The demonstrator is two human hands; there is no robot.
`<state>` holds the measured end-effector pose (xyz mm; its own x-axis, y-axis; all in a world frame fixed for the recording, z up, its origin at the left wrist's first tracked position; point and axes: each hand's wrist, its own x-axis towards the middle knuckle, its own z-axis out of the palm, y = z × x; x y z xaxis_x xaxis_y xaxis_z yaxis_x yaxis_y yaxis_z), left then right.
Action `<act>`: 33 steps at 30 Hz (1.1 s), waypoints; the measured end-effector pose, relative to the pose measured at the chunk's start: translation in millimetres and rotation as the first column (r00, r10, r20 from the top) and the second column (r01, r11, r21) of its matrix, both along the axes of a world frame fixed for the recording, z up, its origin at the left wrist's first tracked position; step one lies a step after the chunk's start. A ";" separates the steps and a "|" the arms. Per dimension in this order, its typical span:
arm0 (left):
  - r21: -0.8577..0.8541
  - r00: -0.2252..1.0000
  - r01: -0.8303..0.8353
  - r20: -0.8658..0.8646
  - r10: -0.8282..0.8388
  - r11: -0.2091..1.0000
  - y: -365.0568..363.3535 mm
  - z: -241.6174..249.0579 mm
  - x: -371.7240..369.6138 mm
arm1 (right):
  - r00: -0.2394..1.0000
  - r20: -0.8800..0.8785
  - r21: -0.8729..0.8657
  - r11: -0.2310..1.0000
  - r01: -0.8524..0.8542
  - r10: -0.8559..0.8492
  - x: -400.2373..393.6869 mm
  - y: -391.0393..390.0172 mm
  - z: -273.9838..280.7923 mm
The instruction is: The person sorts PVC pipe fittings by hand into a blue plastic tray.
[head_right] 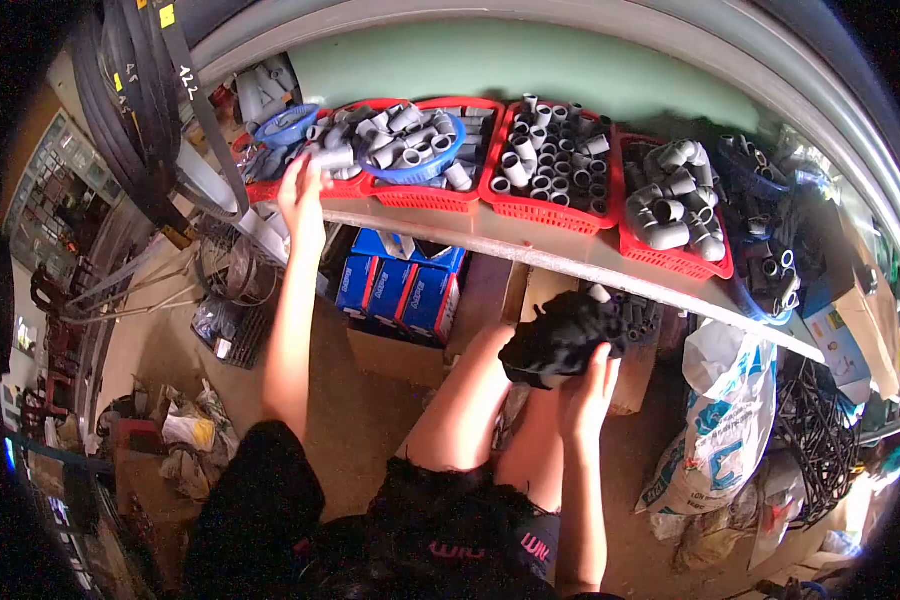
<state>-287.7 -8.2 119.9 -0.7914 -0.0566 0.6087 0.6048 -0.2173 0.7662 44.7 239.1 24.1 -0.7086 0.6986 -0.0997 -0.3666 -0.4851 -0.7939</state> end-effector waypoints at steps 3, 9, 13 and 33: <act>-0.023 0.945 0.256 0.215 -0.245 0.966 10.6 7.4 134.0 | 0.999 -0.033 0.395 0.918 -0.023 0.040 11.1 -49.0 36.4; -0.311 0.880 0.418 0.374 -0.294 0.854 17.8 -39.3 287.3 | 0.971 -0.190 0.957 0.246 0.151 0.143 7.9 -94.4 35.2; -0.228 0.841 0.504 0.350 -0.413 0.833 8.0 -59.2 308.6 | 0.993 -0.072 0.842 0.528 0.110 -0.092 14.1 -108.5 36.1; -0.142 0.714 0.669 0.393 -0.579 0.729 27.6 -49.0 317.2 | 0.981 0.183 0.190 0.977 -0.096 0.061 35.2 -106.9 36.3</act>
